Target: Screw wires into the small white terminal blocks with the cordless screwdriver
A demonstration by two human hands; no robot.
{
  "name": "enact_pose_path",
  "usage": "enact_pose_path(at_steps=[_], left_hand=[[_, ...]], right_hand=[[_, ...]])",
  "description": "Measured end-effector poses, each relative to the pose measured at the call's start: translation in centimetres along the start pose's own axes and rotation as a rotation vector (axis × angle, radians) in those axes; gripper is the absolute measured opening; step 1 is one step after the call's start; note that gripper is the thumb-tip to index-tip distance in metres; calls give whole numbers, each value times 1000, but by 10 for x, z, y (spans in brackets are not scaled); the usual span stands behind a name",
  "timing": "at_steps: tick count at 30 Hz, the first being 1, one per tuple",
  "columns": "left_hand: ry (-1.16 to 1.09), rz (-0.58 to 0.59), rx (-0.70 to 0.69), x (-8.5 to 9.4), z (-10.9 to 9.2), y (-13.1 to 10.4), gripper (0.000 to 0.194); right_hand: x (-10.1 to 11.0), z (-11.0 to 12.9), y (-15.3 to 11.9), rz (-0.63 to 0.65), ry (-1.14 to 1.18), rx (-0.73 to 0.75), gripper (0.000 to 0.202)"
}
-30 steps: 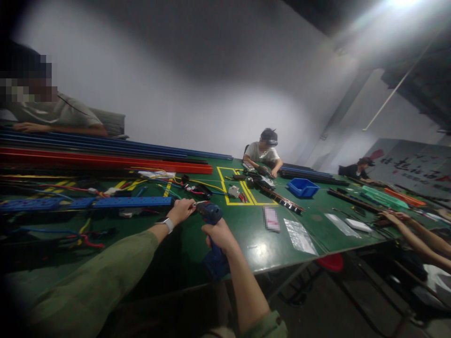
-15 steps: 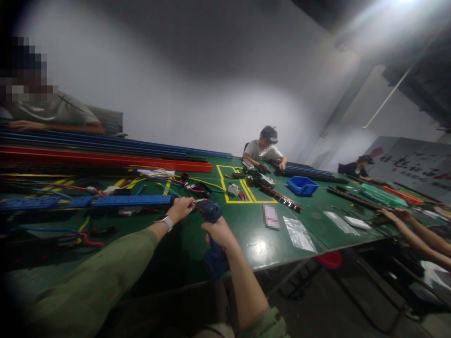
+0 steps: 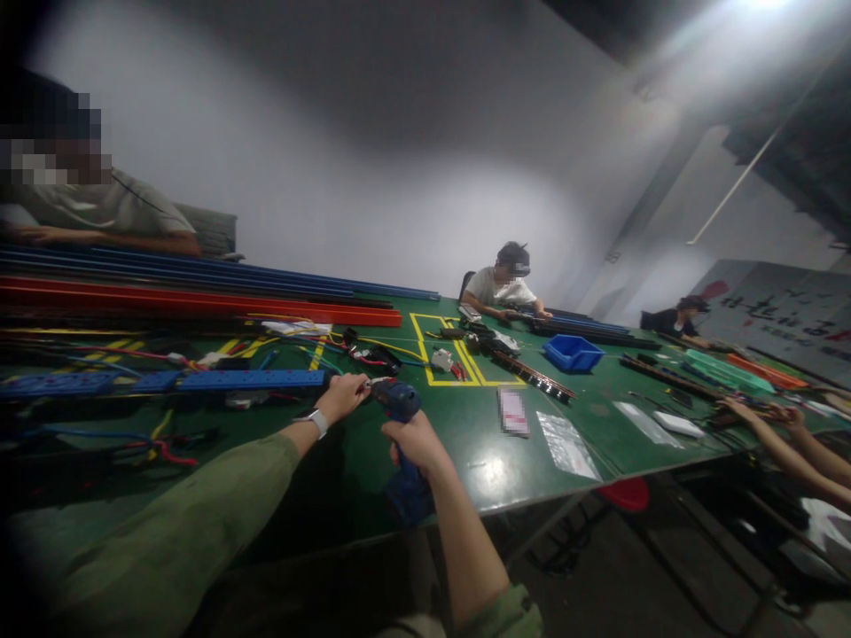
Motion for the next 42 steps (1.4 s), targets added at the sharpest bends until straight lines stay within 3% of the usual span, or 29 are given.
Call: enact_pose_path(at_steps=[7,42], left_hand=[[-14,21,5,0,0,1,25],[-17,22,20,-1,0,0,25]], right_hand=[[-1,2,-1,5,4,0,21],[-1,2,-3,-6,-22,-19,10]])
Point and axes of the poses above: each hand's wrist, its own y-axis towards the middle knuckle, its own x-axis out of the back of the hand, z = x × y, the point moved 5 cm from there along y, towards the middle knuckle, and after that the axes turned 13 degrees about -x, right-handed, at the moved point
